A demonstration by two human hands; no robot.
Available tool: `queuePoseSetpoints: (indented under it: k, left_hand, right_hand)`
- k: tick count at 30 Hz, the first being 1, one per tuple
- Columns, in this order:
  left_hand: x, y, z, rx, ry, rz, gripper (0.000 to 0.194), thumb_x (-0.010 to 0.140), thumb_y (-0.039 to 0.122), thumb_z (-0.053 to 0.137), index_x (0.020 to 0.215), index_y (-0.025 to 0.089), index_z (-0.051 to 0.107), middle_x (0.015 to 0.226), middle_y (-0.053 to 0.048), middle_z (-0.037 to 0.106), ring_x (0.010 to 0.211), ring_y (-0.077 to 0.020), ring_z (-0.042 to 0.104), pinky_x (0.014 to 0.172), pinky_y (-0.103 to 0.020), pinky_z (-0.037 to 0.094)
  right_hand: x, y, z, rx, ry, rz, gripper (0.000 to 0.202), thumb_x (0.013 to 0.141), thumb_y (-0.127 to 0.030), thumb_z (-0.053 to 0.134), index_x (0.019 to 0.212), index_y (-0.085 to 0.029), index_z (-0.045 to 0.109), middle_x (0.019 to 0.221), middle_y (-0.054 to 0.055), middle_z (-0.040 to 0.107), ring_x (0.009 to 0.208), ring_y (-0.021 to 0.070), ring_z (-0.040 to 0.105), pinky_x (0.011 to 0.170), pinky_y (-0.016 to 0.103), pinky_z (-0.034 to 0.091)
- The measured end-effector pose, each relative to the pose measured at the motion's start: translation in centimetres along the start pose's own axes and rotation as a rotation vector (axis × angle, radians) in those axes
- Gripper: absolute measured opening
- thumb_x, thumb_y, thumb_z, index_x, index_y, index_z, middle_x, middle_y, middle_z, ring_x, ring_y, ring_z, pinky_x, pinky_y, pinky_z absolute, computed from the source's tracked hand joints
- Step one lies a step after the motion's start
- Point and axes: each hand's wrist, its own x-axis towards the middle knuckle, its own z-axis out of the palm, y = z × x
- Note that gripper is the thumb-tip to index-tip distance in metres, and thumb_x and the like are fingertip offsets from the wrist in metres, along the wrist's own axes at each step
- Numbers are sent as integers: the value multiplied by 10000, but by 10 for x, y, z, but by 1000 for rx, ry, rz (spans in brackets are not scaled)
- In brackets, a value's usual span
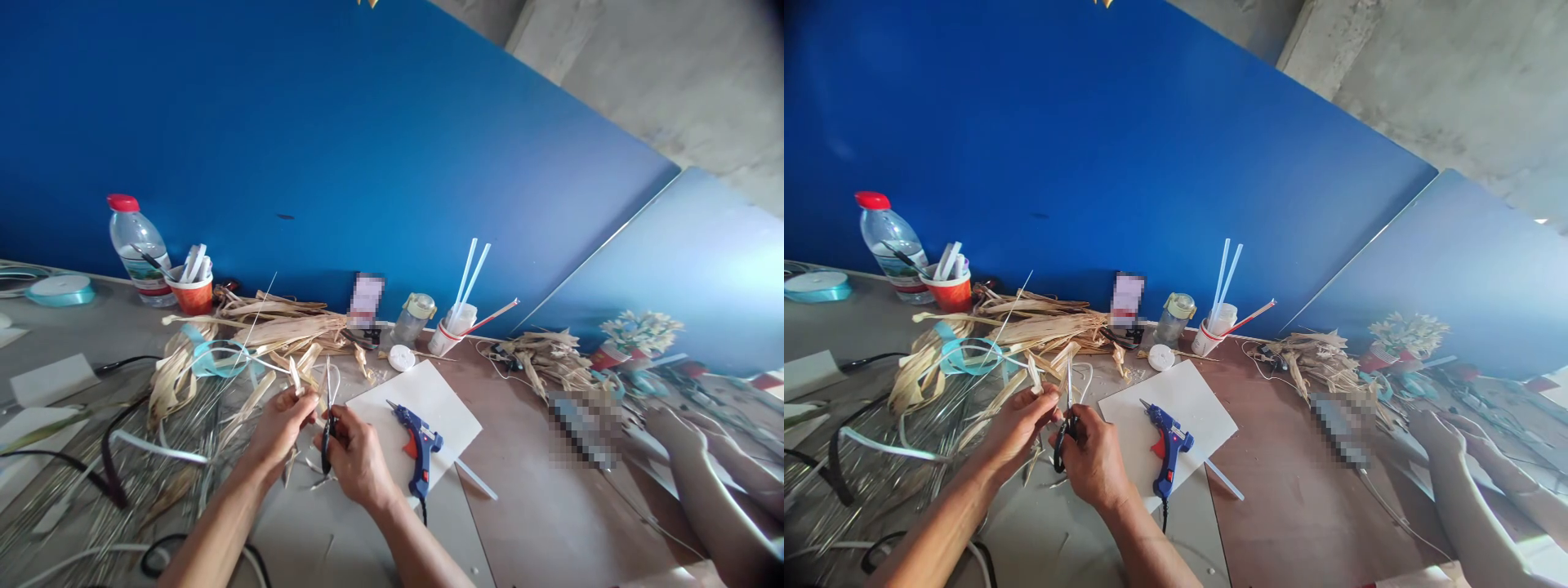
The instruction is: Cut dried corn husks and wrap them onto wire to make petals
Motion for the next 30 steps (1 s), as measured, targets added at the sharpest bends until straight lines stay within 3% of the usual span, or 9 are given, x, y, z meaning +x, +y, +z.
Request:
queuePoseSetpoints:
  k: [5,8,12,15,17,25,27,30]
  left_hand:
    - [1,1,-3,104,7,51,211,640,386,677,609,192,599,538,38,527,535,-137,495,566,-252,391]
    - [-2,4,-2,57,-32,18,216,648,376,692,631,183,596,554,39,516,541,-126,474,567,-246,385]
    - [-8,5,1,-228,-281,-195,287,673,302,712,547,174,489,487,80,365,454,-66,346,573,-237,398]
    - [-11,2,2,-376,-495,-347,304,689,280,708,543,165,468,472,97,295,408,-34,217,537,-235,388]
    - [-12,0,3,-422,-550,-422,285,682,278,713,564,157,484,479,99,290,403,-21,177,522,-228,383]
    - [-11,-9,3,-380,-592,-506,186,703,255,703,645,146,564,470,105,297,398,-21,176,540,-228,394]
    - [-12,-8,6,-320,-567,-449,225,725,296,693,619,151,557,471,101,314,402,-27,195,555,-234,396]
    - [-15,-4,11,-141,-478,-281,242,740,376,679,670,160,595,544,63,430,477,-63,340,585,-229,385]
  right_hand:
    - [3,4,0,58,8,24,104,703,-187,544,805,-192,564,567,-59,433,502,85,346,467,197,265]
    - [5,8,-4,308,15,14,218,708,-248,573,916,-190,536,590,-53,472,524,95,396,493,199,314]
    - [8,8,-13,678,55,-60,412,673,-300,666,1031,-221,476,823,2,593,637,111,492,563,208,389]
    - [10,6,-16,778,126,-11,425,656,-261,694,1012,-239,463,891,14,623,606,99,495,529,194,379]
    - [11,5,-17,787,157,33,440,632,-259,712,994,-240,463,878,13,634,544,84,471,482,187,353]
    - [13,7,-18,772,73,52,452,614,-318,738,953,-237,450,699,-36,597,546,116,557,472,203,382]
    - [13,8,-19,769,87,33,435,630,-303,732,949,-236,444,673,-54,577,530,106,550,461,195,364]
    - [15,11,-18,738,153,-4,429,649,-270,718,966,-234,431,639,-74,553,502,98,529,441,191,342]
